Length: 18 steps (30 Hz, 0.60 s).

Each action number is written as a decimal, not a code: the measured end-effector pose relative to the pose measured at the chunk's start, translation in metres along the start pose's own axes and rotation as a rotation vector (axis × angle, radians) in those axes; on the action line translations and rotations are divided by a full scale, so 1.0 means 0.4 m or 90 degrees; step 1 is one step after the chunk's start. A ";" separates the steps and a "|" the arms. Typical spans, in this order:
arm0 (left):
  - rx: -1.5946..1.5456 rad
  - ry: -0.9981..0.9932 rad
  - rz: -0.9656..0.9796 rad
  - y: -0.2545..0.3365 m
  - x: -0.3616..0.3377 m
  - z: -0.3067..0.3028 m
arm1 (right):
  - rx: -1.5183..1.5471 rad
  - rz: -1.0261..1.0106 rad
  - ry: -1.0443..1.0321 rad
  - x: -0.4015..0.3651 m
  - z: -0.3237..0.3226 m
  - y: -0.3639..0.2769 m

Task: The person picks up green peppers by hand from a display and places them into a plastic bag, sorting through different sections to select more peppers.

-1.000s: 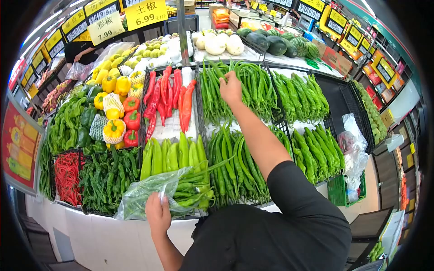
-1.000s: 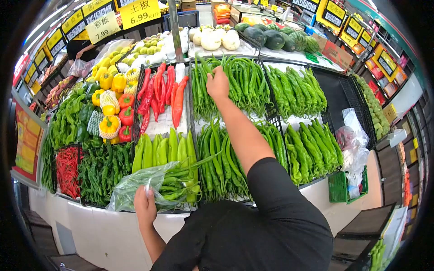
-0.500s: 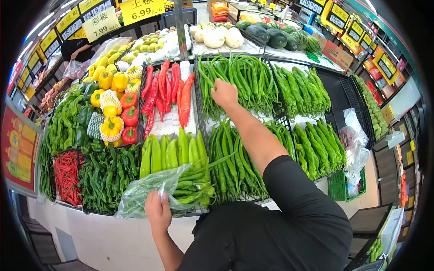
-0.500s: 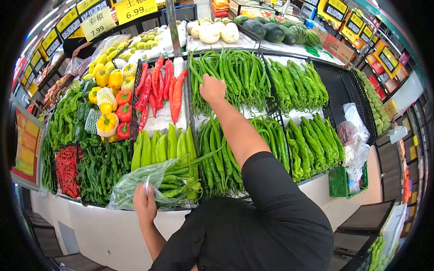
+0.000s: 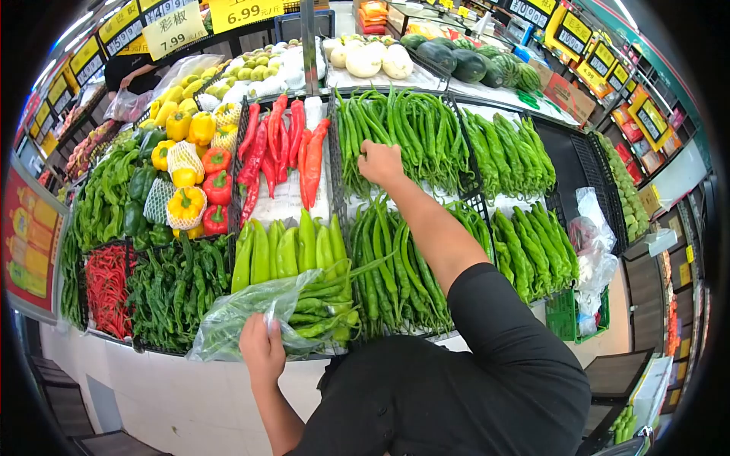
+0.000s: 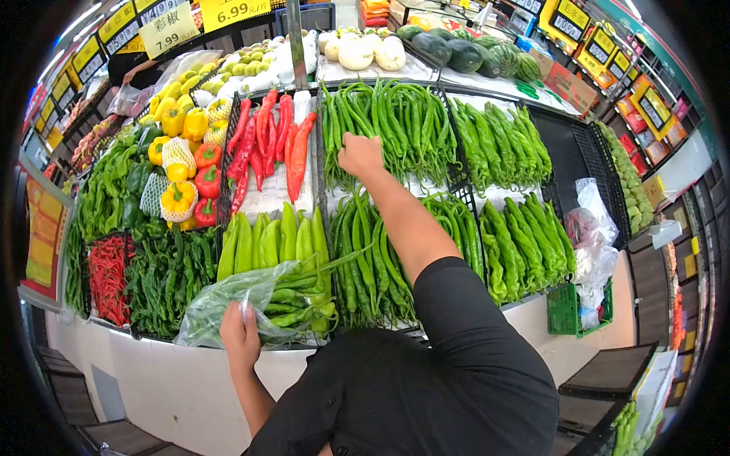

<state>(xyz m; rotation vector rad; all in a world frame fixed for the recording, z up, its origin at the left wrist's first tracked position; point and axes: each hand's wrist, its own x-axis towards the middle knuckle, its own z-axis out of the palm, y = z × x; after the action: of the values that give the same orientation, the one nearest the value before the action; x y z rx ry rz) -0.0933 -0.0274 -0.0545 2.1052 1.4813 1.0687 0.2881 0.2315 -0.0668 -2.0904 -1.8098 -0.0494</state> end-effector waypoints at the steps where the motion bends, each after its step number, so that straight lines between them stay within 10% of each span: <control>1: 0.004 0.004 0.007 -0.001 0.000 0.001 | 0.027 0.000 0.018 -0.007 -0.005 0.003; 10: -0.093 -0.018 -0.055 -0.009 -0.010 -0.034 | 0.436 -0.194 0.078 -0.125 -0.233 -0.136; 18: -0.187 0.041 -0.039 0.027 -0.029 -0.027 | 0.445 -0.612 -0.366 -0.445 -0.427 -0.302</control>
<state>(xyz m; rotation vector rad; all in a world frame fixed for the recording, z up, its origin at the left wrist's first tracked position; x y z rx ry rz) -0.0961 -0.0435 -0.0446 1.8268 1.3161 1.2563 0.1778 0.0240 0.0755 -0.6777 -2.4893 0.8614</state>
